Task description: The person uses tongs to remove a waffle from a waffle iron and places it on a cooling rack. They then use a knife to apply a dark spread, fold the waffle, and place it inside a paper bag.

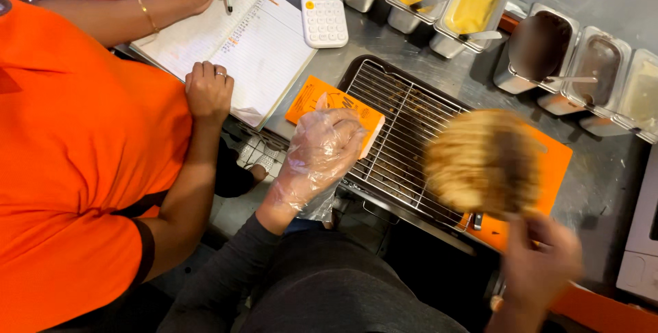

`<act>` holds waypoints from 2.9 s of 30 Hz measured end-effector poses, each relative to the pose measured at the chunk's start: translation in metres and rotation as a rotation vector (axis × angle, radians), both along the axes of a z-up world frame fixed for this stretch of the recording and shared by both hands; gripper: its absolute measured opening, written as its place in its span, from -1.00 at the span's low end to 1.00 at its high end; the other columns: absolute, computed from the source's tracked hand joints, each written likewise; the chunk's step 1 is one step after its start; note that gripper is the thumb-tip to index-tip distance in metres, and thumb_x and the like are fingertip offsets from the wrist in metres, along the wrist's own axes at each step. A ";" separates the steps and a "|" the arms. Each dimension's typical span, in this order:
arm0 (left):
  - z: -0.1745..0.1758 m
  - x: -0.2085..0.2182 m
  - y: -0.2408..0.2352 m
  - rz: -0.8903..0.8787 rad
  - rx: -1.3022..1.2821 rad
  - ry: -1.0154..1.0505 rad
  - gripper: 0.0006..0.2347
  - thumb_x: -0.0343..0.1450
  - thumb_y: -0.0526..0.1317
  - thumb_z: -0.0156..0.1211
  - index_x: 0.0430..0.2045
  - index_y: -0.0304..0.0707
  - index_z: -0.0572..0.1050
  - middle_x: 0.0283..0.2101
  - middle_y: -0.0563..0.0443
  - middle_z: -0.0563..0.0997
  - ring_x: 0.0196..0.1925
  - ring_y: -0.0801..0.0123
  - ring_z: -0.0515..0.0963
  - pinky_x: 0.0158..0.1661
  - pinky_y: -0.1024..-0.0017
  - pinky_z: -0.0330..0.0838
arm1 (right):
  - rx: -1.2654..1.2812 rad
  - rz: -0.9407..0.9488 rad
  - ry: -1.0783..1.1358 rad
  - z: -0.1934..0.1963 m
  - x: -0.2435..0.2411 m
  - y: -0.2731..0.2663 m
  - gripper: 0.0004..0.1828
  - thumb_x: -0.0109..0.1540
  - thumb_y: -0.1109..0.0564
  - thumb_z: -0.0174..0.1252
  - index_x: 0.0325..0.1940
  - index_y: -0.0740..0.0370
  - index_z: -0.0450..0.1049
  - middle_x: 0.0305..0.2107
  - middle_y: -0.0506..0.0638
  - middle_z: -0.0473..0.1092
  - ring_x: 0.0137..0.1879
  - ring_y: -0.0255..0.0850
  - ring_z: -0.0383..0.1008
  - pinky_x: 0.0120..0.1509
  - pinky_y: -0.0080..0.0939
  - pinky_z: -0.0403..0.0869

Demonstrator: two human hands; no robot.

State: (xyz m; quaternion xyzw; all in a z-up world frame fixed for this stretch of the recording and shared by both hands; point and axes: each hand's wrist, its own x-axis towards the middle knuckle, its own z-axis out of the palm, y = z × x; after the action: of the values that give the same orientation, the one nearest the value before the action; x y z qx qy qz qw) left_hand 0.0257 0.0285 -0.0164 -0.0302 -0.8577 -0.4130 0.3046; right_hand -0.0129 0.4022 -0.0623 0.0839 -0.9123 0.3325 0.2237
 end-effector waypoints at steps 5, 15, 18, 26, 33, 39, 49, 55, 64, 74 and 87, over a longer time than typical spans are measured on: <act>-0.009 -0.002 -0.005 0.009 -0.011 -0.148 -0.91 0.47 -0.27 0.25 -0.37 -0.32 0.61 -0.16 -0.07 0.68 -0.13 0.12 0.65 0.43 0.00 0.31 | 0.248 -0.272 0.035 0.012 -0.010 0.053 -0.87 0.34 0.40 0.20 -0.06 0.51 0.62 -0.42 0.14 0.52 -0.33 -0.30 0.47 -0.23 -0.19 0.41; -0.010 -0.062 0.045 -0.281 0.480 -0.514 -0.49 0.36 0.04 0.28 0.15 -0.22 0.43 0.10 -0.16 0.60 -0.01 0.21 0.66 0.01 0.19 0.55 | -0.784 0.134 -0.458 -0.040 0.018 -0.033 -0.74 0.24 0.39 0.32 0.01 0.41 0.50 -0.24 -0.06 0.41 -0.14 -0.36 0.39 -0.03 -0.36 0.36; -0.007 -0.066 0.046 -0.533 0.893 -0.505 -0.57 0.40 0.01 0.32 0.04 -0.31 0.58 -0.02 -0.37 0.68 -0.08 0.20 0.70 -0.06 0.19 0.56 | -0.855 0.297 -0.540 -0.018 0.020 -0.026 -0.68 0.24 0.39 0.22 0.08 0.38 0.43 -0.20 0.03 0.45 -0.15 -0.26 0.48 -0.03 -0.31 0.44; 0.033 -0.074 0.023 -0.847 -0.045 -0.171 -0.76 0.52 -0.01 0.22 -0.09 -0.08 0.63 -0.21 0.12 0.69 -0.17 0.33 0.68 -0.04 0.31 0.58 | -0.405 0.451 -0.514 0.024 0.010 -0.021 -0.63 0.12 0.41 0.28 0.01 0.44 0.43 -0.08 0.05 0.38 -0.02 -0.23 0.50 0.10 -0.29 0.47; 0.017 -0.069 0.029 -0.824 -0.047 -0.079 -0.75 0.43 -0.02 0.25 -0.15 -0.12 0.64 -0.05 0.07 0.68 0.05 0.22 0.60 0.18 0.14 0.42 | -0.112 0.424 -0.300 0.025 0.012 -0.065 -0.74 0.10 0.35 0.35 -0.13 0.40 0.55 -0.34 0.02 0.43 -0.21 -0.25 0.43 -0.09 -0.32 0.37; 0.003 -0.059 0.016 -0.353 -0.229 0.156 -0.66 0.45 0.03 0.21 0.00 -0.14 0.62 0.25 -0.23 0.52 0.30 0.11 0.47 0.44 -0.16 -0.04 | 0.284 -0.067 0.003 0.001 -0.003 0.011 -0.82 0.35 0.27 0.35 -0.23 0.39 0.47 -0.35 0.07 0.40 -0.25 -0.18 0.42 -0.13 -0.24 0.42; 0.019 -0.026 0.002 -0.169 0.298 -0.337 -0.80 0.48 -0.19 0.16 -0.21 -0.36 0.61 -0.14 -0.14 0.71 -0.16 0.18 0.71 -0.10 0.33 0.55 | -0.534 0.160 -0.227 -0.042 0.010 -0.043 -0.76 0.22 0.19 0.39 -0.08 0.29 0.52 -0.20 -0.01 0.47 -0.07 -0.27 0.45 0.06 -0.27 0.43; 0.008 -0.018 -0.007 -0.122 0.121 -0.184 -0.81 0.46 -0.22 0.21 -0.18 -0.34 0.63 -0.06 -0.14 0.70 -0.02 0.09 0.62 0.01 0.23 0.45 | 0.008 -0.074 -0.081 -0.005 -0.002 0.007 -0.88 0.30 0.31 0.35 -0.14 0.40 0.53 -0.30 0.05 0.49 -0.20 -0.25 0.51 -0.09 -0.22 0.50; 0.011 -0.019 0.001 -0.045 0.426 -0.427 -0.80 0.46 -0.17 0.18 -0.23 -0.33 0.63 -0.29 -0.11 0.71 -0.29 0.19 0.72 -0.20 0.32 0.56 | -0.252 0.034 -0.212 -0.027 0.012 -0.030 -0.83 0.23 0.22 0.41 -0.22 0.32 0.53 -0.36 0.08 0.46 -0.19 -0.22 0.43 -0.04 -0.22 0.38; 0.008 -0.012 -0.001 0.046 0.163 -0.235 -0.81 0.45 -0.16 0.22 -0.25 -0.31 0.64 -0.25 -0.10 0.70 -0.20 0.08 0.58 -0.13 0.23 0.45 | 0.138 -0.186 0.045 0.022 -0.012 0.034 -0.79 0.25 0.13 0.37 -0.14 0.32 0.58 -0.36 0.04 0.51 -0.20 -0.28 0.47 -0.03 -0.24 0.41; 0.007 -0.010 0.000 -0.021 0.197 -0.016 -0.82 0.55 -0.20 0.17 -0.21 -0.39 0.60 -0.36 -0.04 0.64 -0.33 0.33 0.59 -0.27 0.39 0.49 | 0.072 -0.055 -0.089 0.015 0.002 0.032 -0.85 0.31 0.38 0.08 -0.09 0.44 0.55 -0.38 0.06 0.51 -0.27 -0.37 0.52 -0.15 -0.36 0.43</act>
State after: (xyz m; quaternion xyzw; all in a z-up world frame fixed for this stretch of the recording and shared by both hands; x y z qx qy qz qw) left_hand 0.0160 0.0281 -0.0095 -0.0058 -0.8150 -0.4986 0.2951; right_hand -0.0111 0.4343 -0.0472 0.0521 -0.9347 0.2966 0.1888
